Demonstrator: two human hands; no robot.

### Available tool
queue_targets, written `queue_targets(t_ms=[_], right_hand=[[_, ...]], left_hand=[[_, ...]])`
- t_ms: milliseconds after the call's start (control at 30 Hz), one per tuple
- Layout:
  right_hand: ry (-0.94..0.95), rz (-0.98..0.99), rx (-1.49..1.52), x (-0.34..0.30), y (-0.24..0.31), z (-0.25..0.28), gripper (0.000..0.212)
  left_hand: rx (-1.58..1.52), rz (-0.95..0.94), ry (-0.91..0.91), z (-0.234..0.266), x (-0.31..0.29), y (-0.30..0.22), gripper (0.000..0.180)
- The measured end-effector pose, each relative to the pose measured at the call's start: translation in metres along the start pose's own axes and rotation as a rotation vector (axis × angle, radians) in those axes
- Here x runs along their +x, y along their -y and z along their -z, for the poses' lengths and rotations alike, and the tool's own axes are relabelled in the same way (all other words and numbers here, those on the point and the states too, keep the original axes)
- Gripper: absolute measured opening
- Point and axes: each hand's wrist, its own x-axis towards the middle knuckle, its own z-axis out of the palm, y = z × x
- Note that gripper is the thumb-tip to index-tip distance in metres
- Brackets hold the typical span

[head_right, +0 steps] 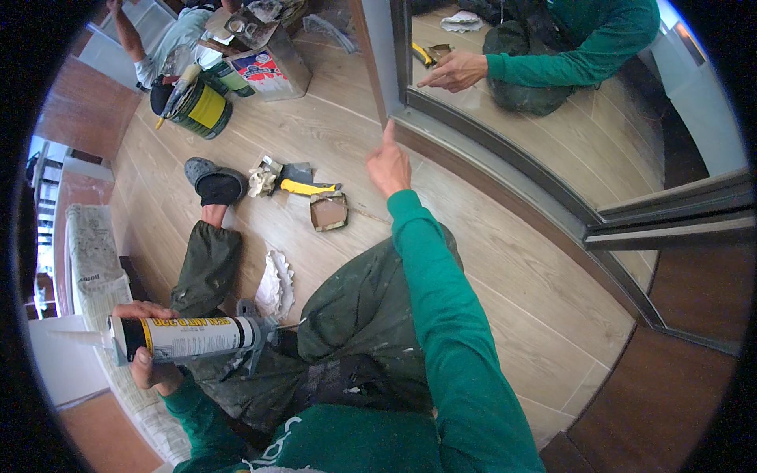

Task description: The person sits on the floor and uses a caulking gun to apply sealant along the bottom edge of a mirrored cabinet. They repeatedly apply small amounts of sealant and smooth it with their finger, then clean excess material from their finger using a cloth and a small metal scraper.

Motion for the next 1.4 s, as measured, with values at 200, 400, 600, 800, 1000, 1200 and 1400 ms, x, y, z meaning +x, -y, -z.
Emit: queue_targets(t_ms=[200, 400, 600, 800, 1000, 1200, 1400], right_hand=[[-0.091, 0.013, 0.02, 0.004, -0.004, -0.004, 0.073], [-0.271, 0.098, 0.177, 0.002, -0.014, -0.008, 0.041], [-0.115, 0.264, -0.052, -0.01, -0.008, -0.018, 0.048], [0.027, 0.183, -0.02, -0.007, 0.001, -0.023, 0.074], [0.067, 0.161, -0.018, -0.003, 0.005, -0.023, 0.075], [-0.133, 0.131, 0.126, -0.006, 0.001, -0.027, 0.071], [-0.102, -0.025, 0.377, -0.014, -0.001, -0.007, 0.057]], left_hand=[[-0.033, 0.006, 0.034, 0.0, 0.002, 0.0, 0.063], [0.013, 0.026, 0.034, -0.006, 0.001, -0.006, 0.063], [0.033, 0.0, 0.098, -0.012, 0.003, -0.009, 0.063], [0.021, 0.016, 0.12, -0.015, 0.005, -0.01, 0.064], [0.018, 0.007, 0.167, -0.016, 0.008, -0.009, 0.064], [0.029, -0.003, 0.196, -0.027, 0.011, -0.014, 0.061], [0.069, 0.015, 0.053, -0.046, 0.017, -0.015, 0.059]])
